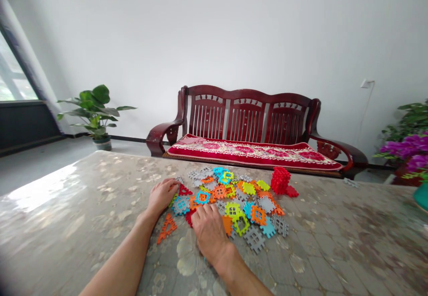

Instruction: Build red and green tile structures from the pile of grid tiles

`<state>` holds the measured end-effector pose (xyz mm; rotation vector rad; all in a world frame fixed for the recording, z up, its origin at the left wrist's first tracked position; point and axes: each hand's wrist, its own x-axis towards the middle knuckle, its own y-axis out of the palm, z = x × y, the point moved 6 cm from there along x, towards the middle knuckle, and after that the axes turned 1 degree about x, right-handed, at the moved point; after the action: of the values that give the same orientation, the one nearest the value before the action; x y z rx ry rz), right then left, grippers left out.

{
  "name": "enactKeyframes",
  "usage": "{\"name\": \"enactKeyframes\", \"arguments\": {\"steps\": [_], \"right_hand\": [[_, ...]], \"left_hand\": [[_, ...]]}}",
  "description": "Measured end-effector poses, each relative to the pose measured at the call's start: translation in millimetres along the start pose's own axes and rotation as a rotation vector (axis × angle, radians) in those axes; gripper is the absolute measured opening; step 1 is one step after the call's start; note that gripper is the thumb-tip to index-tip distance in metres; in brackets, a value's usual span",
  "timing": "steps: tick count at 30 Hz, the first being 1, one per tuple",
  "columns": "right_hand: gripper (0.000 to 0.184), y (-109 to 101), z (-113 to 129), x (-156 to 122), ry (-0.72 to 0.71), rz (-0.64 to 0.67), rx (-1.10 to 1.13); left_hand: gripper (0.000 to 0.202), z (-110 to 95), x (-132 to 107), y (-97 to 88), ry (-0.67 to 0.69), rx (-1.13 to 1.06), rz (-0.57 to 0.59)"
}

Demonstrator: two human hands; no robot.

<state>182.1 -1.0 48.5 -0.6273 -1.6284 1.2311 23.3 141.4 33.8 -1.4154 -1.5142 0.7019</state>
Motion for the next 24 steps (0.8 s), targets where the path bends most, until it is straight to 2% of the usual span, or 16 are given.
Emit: {"name": "enactKeyframes", "arguments": {"steps": [3, 7, 12, 15, 17, 20, 24], "right_hand": [[0.004, -5.3, -4.7, -1.0, 0.078, -0.018, 0.165], [0.01, -16.3, -26.1, -0.9, 0.289, -0.079, 0.535], [0.015, -22.0, -81.9, -3.0, 0.606, -0.237, 1.1], [0.025, -26.3, -123.7, -12.8, 0.793, -0.371, 1.324], [0.029, -30.9, -152.5, -25.4, 0.933, -0.462, 1.371], [0.025, -37.5, -192.2, -49.5, 1.1, -0.579, 1.372], [0.019, -38.0, -231.7, -81.0, 1.233, -0.591, 1.241]], "left_hand": [[0.03, -0.2, 0.0, -0.6, 0.001, 0.001, 0.002], [0.031, 0.1, 0.6, -0.3, 0.007, -0.001, 0.012], [0.031, 1.7, 1.6, 0.5, 0.005, 0.021, 0.009], [0.031, 2.4, 2.0, 1.3, 0.008, 0.023, 0.012], [0.032, 2.9, 2.2, 1.2, 0.012, 0.023, 0.006], [0.032, 3.4, 2.4, 0.9, 0.018, 0.025, -0.006], [0.032, 3.2, 2.6, 1.1, 0.022, 0.029, -0.001]]}}
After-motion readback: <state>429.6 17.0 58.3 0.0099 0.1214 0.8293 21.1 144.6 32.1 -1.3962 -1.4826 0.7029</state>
